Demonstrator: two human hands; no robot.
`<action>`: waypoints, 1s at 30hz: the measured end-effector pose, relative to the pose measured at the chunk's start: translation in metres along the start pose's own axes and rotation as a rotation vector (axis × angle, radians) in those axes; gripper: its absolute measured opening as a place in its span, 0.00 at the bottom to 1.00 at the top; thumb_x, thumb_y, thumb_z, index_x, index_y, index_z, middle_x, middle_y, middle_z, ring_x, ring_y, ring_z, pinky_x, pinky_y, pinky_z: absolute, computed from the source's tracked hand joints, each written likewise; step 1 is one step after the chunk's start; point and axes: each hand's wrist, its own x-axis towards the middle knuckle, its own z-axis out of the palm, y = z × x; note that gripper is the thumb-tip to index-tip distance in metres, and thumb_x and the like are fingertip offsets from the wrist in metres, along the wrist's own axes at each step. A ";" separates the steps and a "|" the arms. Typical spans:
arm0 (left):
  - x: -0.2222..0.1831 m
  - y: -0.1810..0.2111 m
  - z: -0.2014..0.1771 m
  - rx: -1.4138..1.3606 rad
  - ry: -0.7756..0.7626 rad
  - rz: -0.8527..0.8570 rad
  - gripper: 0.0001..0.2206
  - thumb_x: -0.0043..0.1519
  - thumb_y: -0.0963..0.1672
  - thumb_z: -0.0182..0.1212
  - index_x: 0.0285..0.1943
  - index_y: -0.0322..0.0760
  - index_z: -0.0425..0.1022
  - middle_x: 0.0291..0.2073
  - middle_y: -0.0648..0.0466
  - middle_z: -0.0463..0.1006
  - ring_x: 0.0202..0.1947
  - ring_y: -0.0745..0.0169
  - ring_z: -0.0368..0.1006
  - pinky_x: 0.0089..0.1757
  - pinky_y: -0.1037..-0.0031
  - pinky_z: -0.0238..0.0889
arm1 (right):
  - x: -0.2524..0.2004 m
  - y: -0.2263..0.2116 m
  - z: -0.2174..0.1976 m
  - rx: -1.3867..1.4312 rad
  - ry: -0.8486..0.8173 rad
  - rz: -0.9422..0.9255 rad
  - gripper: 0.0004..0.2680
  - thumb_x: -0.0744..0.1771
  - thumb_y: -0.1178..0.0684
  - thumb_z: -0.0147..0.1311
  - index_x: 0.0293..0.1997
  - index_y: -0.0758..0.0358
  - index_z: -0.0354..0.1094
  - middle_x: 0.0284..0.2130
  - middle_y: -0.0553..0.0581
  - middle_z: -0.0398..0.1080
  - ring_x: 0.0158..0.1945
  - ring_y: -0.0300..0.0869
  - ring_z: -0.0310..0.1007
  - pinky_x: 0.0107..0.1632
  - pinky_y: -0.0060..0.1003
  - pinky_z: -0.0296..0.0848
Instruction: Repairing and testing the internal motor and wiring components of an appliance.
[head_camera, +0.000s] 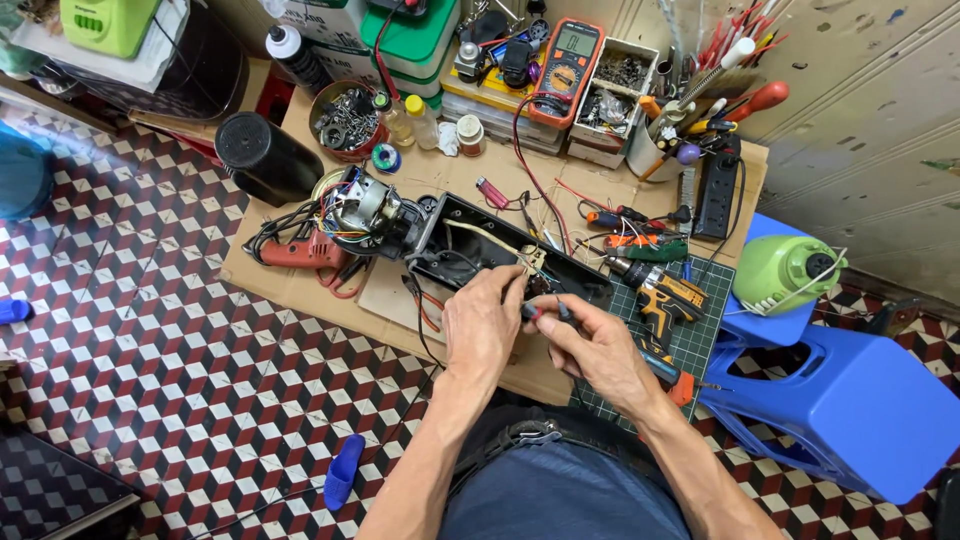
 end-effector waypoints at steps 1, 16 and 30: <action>-0.001 0.001 -0.004 0.001 -0.002 -0.001 0.08 0.62 0.43 0.62 0.44 0.35 0.82 0.37 0.44 0.82 0.37 0.40 0.78 0.38 0.57 0.70 | 0.008 -0.001 0.000 0.002 0.001 0.002 0.12 0.68 0.54 0.51 0.57 0.65 0.70 0.36 0.51 0.77 0.24 0.28 0.63 0.24 0.24 0.59; -0.007 -0.036 -0.009 -0.828 -0.298 -0.439 0.14 0.64 0.47 0.62 0.54 0.35 0.82 0.32 0.58 0.80 0.29 0.77 0.71 0.28 0.82 0.68 | -0.009 -0.011 0.007 -0.028 0.209 -0.058 0.12 0.69 0.54 0.51 0.57 0.67 0.70 0.36 0.53 0.77 0.25 0.30 0.65 0.23 0.25 0.61; -0.007 -0.034 -0.009 -0.841 -0.308 -0.426 0.15 0.66 0.46 0.61 0.58 0.34 0.81 0.30 0.58 0.79 0.28 0.76 0.70 0.30 0.82 0.67 | -0.003 -0.001 0.003 0.072 0.304 -0.177 0.11 0.71 0.53 0.48 0.57 0.68 0.67 0.41 0.59 0.77 0.26 0.30 0.64 0.26 0.24 0.63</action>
